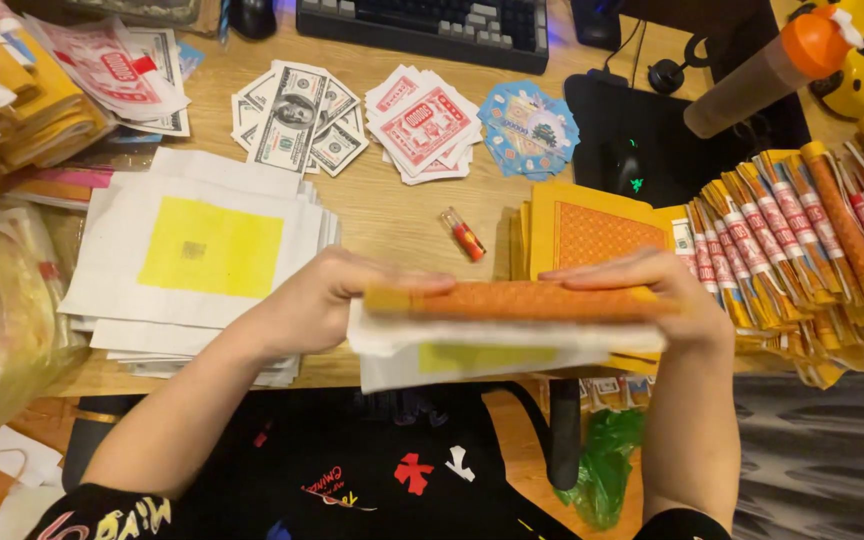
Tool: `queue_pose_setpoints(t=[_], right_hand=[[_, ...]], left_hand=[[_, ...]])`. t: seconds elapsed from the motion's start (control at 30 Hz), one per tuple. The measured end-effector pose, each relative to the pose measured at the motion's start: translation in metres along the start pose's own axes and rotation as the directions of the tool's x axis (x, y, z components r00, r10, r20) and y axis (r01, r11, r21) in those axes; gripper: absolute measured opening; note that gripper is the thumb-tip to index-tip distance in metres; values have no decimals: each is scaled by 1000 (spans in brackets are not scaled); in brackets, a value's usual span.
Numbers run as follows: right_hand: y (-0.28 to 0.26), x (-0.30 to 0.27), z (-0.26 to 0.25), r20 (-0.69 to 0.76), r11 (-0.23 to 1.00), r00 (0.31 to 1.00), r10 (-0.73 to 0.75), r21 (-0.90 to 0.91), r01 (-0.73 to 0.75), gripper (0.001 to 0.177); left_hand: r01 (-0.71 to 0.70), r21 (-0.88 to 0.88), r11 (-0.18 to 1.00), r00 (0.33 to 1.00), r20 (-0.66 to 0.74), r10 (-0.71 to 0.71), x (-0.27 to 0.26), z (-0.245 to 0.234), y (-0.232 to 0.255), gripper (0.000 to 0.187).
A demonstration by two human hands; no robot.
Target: Assembling and folding bundles of spirit money and ritual notes on a desk
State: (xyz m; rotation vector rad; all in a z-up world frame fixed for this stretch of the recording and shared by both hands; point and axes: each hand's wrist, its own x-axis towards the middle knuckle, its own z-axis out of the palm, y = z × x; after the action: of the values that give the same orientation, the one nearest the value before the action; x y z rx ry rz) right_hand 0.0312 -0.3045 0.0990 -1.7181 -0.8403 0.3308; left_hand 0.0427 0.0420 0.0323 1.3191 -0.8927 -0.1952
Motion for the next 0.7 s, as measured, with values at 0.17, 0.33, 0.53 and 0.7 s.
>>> queue_pose_setpoints(t=[0.17, 0.33, 0.53, 0.7], right_hand=[[17, 2, -12, 54, 997, 998, -34, 68, 30, 27], [94, -33, -36, -310, 976, 932, 185, 169, -138, 37], [109, -32, -5, -421, 928, 828, 371, 208, -309, 55], [109, -31, -1, -358, 948, 881, 310, 190, -256, 51]], left_hand=[[108, -63, 992, 994, -3, -108, -3, 8, 9, 36], [225, -188, 956, 929, -255, -269, -6, 15, -31, 42], [515, -100, 851, 704, -517, -486, 9, 19, -15, 30], [548, -26, 836, 709, -516, -481, 8, 16, 4, 26]])
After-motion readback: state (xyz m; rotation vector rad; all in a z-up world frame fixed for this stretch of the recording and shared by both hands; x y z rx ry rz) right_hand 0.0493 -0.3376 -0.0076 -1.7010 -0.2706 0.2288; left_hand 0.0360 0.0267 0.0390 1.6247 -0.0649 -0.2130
